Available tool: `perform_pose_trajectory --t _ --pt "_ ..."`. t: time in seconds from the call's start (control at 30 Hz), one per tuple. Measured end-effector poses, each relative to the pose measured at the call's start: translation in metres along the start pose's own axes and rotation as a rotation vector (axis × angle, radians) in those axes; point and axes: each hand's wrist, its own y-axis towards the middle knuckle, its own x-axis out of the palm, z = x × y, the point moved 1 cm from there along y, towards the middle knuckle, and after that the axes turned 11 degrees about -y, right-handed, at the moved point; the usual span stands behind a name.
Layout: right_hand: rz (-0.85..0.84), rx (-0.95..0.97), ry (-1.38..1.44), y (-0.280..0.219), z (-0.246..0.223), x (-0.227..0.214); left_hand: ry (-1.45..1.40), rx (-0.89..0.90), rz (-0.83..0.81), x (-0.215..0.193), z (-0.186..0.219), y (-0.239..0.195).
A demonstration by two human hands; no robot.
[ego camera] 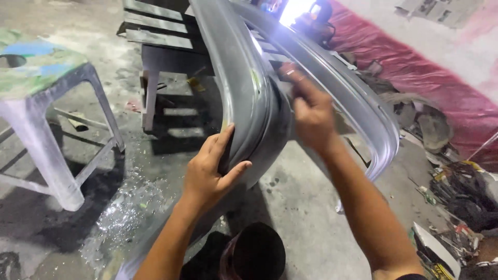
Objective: The person sands a grey car bumper with a sanding block, repeatedly dipping the block into a bucket of water. The person works on the curved edges and flat surfaces of the bumper, which is resting on a stand.
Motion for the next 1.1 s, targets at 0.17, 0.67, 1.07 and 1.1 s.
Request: perform_pose_trajectory --t 0.17,0.67,1.07,1.1 --pt "0.046 -0.363 -0.296 -0.065 -0.007 0.032 0.034 0.029 -0.006 0.002 -0.006 -0.006" --pt "0.074 -0.533 -0.003 -0.034 0.059 0.026 0.151 -0.055 0.067 0.025 0.013 -0.004" --pt "-0.023 -0.27 0.167 -0.045 0.048 0.001 0.197 -0.082 0.096 0.026 -0.032 -0.014" --pt "-0.069 -0.246 0.228 -0.034 0.055 0.001 0.209 -0.09 0.091 0.023 -0.037 -0.018"
